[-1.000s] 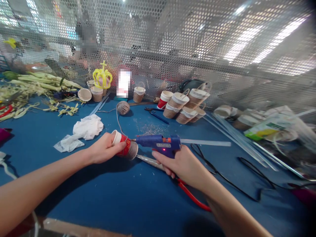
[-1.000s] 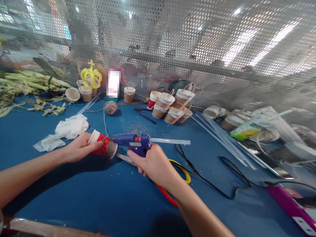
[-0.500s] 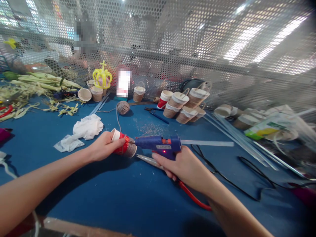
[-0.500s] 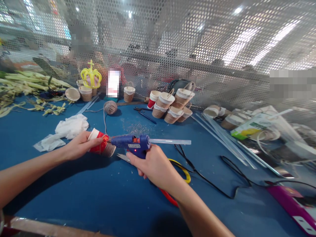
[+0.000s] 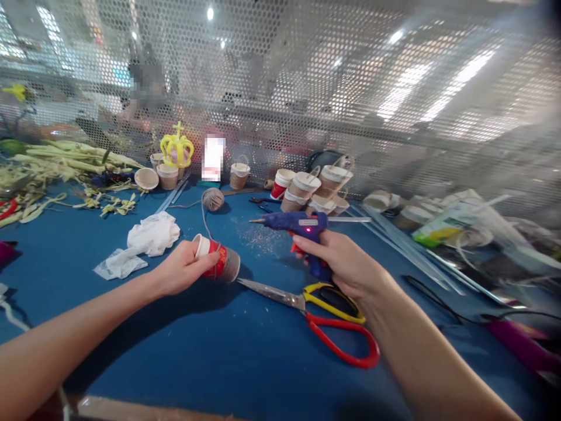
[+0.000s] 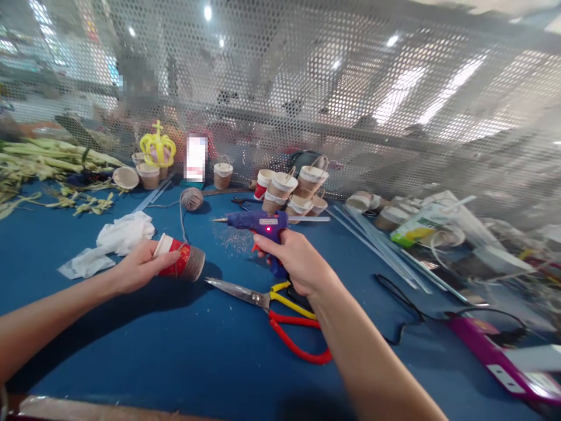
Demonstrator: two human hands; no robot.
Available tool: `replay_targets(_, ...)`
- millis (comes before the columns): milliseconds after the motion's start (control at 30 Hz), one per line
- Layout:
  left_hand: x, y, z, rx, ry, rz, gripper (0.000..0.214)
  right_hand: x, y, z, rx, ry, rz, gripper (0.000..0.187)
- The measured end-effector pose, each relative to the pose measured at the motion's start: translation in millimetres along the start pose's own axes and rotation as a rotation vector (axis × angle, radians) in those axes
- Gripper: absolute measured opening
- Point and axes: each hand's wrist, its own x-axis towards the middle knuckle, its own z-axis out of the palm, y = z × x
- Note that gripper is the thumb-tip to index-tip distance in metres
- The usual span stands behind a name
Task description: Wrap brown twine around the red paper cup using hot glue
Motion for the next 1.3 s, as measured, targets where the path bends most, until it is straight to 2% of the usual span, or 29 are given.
replay_targets(233,0.3,2.7,-1.4,0.139,0.041,0.049,0.035,33.7,12.3,6.8,-0.184,0.016,-0.029,0.023)
replay_targets(433,-1.8,3.6,-1.0,0.289,0.097,0.074,0.03,54.1,34.5,6.4,-0.472,0.175,-0.094,0.034)
replay_targets(567,-4.5,8.0,0.5,0.389,0.042,0.198,0.029,53.5,40.0,7.4,-0.598,0.229,-0.131,0.034)
replay_targets(667,-7.3,14.8,1.9,0.451,0.027,0.309,0.027,41.4,29.4,14.4,-0.617,0.194,-0.19,0.027)
replay_targets(733,-9.5,19.5,3.7,0.493,0.007,0.385,0.025,30.8,17.7,23.5,-0.593,0.077,-0.245,0.032)
replay_targets(833,-12.5,24.9,7.5,0.531,-0.049,0.481,0.024,18.1,1.9,41.9,-0.466,-0.222,-0.262,0.049)
replay_targets(900,-13.8,26.9,9.5,0.539,-0.082,0.511,0.025,13.3,-4.7,54.0,-0.225,-0.496,-0.224,0.054)
replay_targets(967,-14.4,27.9,10.0,0.536,-0.1,0.501,0.026,10.2,-8.5,63.2,0.023,-0.657,-0.187,0.044)
replay_targets(1033,-14.6,28.5,9.4,0.514,-0.115,0.466,0.026,7.2,-10.9,68.9,0.213,-0.688,-0.148,0.03)
replay_targets(1133,-14.8,28.6,8.4,0.458,-0.118,0.399,0.026,2.1,-12.9,71.6,0.383,-0.639,-0.113,0.019)
replay_targets(1200,-14.5,27.8,8.8,0.37,-0.137,0.308,0.028,-0.7,-13.2,71.2,0.399,-0.593,-0.129,0.014)
replay_targets(1300,-12.5,24.4,10.7,0.095,-0.149,0.06,0.032,-2.9,-13.8,68.9,0.339,-0.485,-0.213,0.012)
